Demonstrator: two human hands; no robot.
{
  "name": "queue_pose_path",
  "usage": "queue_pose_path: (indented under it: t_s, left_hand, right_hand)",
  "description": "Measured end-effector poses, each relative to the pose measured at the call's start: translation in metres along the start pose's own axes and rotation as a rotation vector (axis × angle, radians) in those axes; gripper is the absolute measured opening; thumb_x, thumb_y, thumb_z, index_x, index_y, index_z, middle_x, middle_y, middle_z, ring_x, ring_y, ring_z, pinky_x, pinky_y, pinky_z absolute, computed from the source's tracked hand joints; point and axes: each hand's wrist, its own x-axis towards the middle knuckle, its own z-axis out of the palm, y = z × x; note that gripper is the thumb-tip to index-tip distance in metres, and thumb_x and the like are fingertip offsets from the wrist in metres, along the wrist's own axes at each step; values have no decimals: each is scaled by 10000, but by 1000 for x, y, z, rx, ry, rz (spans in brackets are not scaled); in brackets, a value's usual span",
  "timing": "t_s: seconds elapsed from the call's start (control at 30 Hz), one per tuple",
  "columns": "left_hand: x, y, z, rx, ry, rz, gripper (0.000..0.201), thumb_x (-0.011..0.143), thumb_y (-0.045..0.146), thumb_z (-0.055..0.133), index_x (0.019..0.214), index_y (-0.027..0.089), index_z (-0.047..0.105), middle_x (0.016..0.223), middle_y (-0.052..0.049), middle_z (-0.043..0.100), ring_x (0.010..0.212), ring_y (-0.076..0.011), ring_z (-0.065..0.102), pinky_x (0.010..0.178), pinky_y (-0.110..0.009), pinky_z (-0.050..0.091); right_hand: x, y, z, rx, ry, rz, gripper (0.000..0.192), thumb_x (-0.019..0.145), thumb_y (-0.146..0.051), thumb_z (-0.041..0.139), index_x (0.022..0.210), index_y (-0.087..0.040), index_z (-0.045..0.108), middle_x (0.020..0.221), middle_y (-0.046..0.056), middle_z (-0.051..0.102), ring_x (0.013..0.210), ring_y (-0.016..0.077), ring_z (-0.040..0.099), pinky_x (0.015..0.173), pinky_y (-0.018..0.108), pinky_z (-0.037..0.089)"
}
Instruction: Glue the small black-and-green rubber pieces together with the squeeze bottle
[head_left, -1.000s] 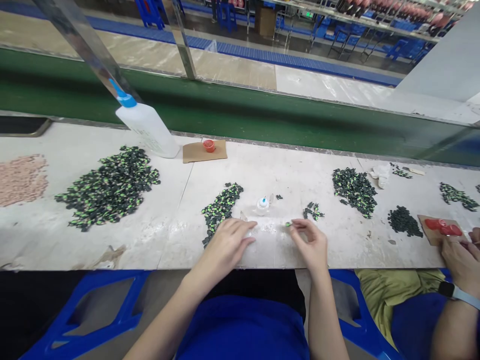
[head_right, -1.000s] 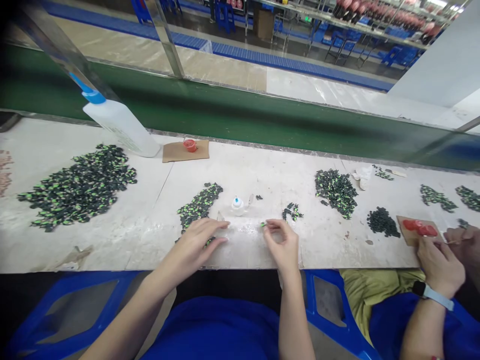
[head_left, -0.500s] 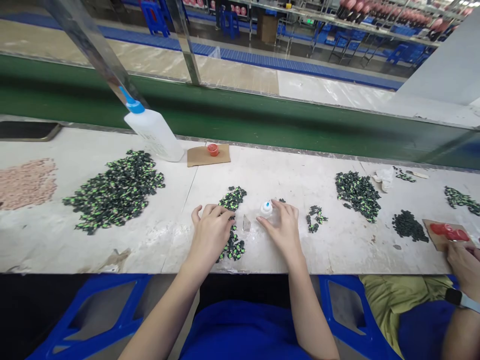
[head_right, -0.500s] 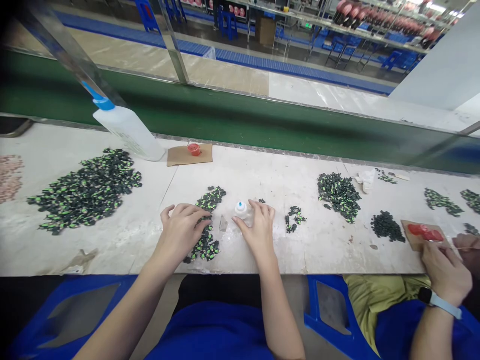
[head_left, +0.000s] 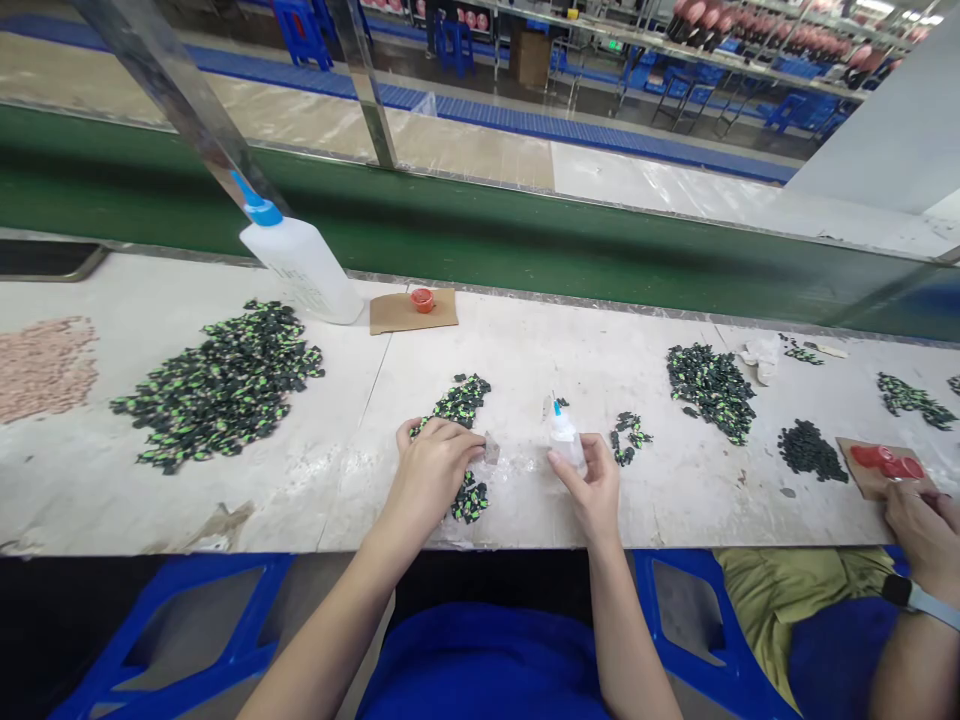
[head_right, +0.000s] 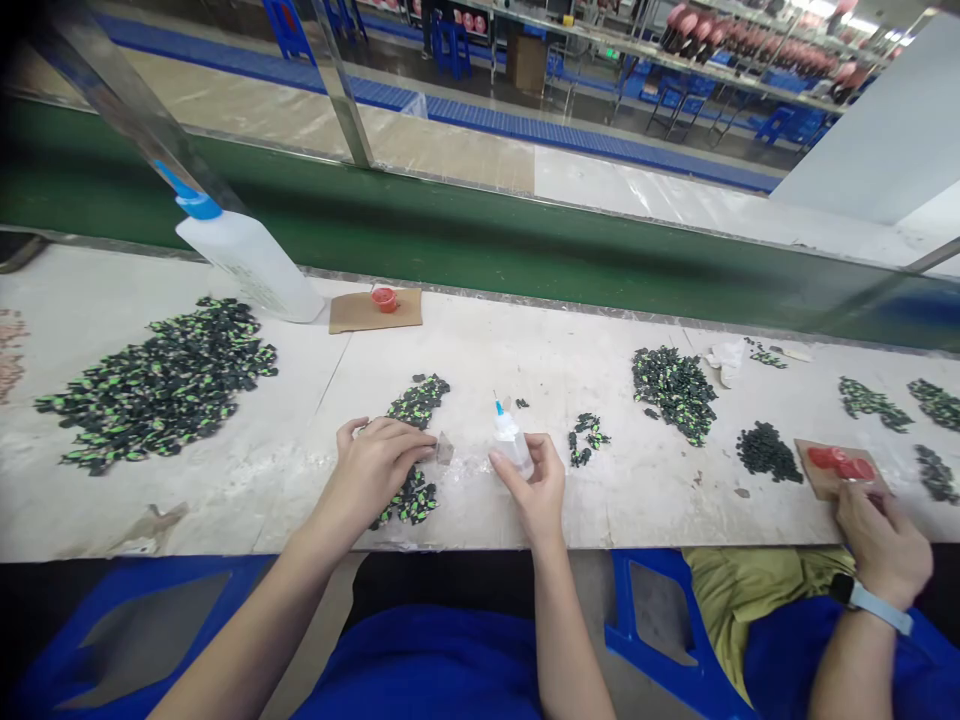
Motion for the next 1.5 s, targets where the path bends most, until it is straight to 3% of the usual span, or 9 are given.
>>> queue_pose_path:
  t_s: [0.17, 0.3, 0.4, 0.53, 0.77, 1.03, 1.5]
  left_hand:
    - [-5, 23, 17, -73, -45, 10, 193, 914, 219, 508, 810, 245, 669, 748, -3, 721, 767, -185, 604, 978, -514, 247]
    - [-9, 30, 29, 34, 19, 26, 213, 902, 257, 541, 737, 249, 675, 691, -12, 680, 779, -199, 556, 964, -517, 242]
    - [-11, 28, 29, 71, 58, -19, 116, 868, 279, 598, 805, 255, 692, 776, -38, 689, 836, -229, 555, 910, -501, 270]
    - [-12, 24, 25, -22, -4, -15, 92, 854, 204, 607, 919, 238, 662, 932, -51, 726, 946, -249, 594, 880, -474, 298]
    - [-11, 23, 30, -120, -8, -75, 98, 871, 174, 572, 898, 234, 644, 861, -21, 761, 823, -200, 670, 898, -454, 325]
    - [-10, 24, 28, -113, 20, -42, 94, 886, 195, 564, 874, 236, 648, 828, -13, 769, 782, -195, 694, 902, -454, 326]
    - [-10, 23, 27, -107, 13, -57, 105, 888, 228, 569, 839, 239, 661, 829, -12, 770, 768, -196, 698, 936, -460, 316]
  right_hand:
    - [-4, 12, -13, 182, 235, 14, 321, 636, -449, 732, 740, -174, 605, 626, -14, 590, 536, 118, 507, 499, 240, 385]
    - [-4, 14, -14, 188, 354, 54, 394, 642, -533, 705, 608, -176, 541, 505, -36, 507, 435, 87, 405, 414, 223, 319]
    - [-6, 13, -12, 100, 356, 70, 405, 641, -538, 711, 596, -169, 552, 500, -22, 527, 445, 102, 438, 422, 235, 355]
    - [-10, 9, -8, 3, 352, 36, 371, 656, -507, 708, 610, -163, 578, 531, 1, 576, 489, 128, 502, 476, 256, 417]
    - [-12, 0, -1, -125, 272, -41, 315, 706, -460, 676, 612, -171, 596, 554, 13, 614, 523, 149, 541, 491, 260, 451]
    - [-14, 3, 1, -189, 166, -27, 319, 729, -440, 673, 585, -171, 576, 522, -19, 553, 503, 122, 492, 479, 237, 416]
    - [-13, 4, 1, -99, 175, 36, 310, 713, -429, 703, 596, -154, 622, 555, -6, 575, 538, 128, 504, 514, 245, 422]
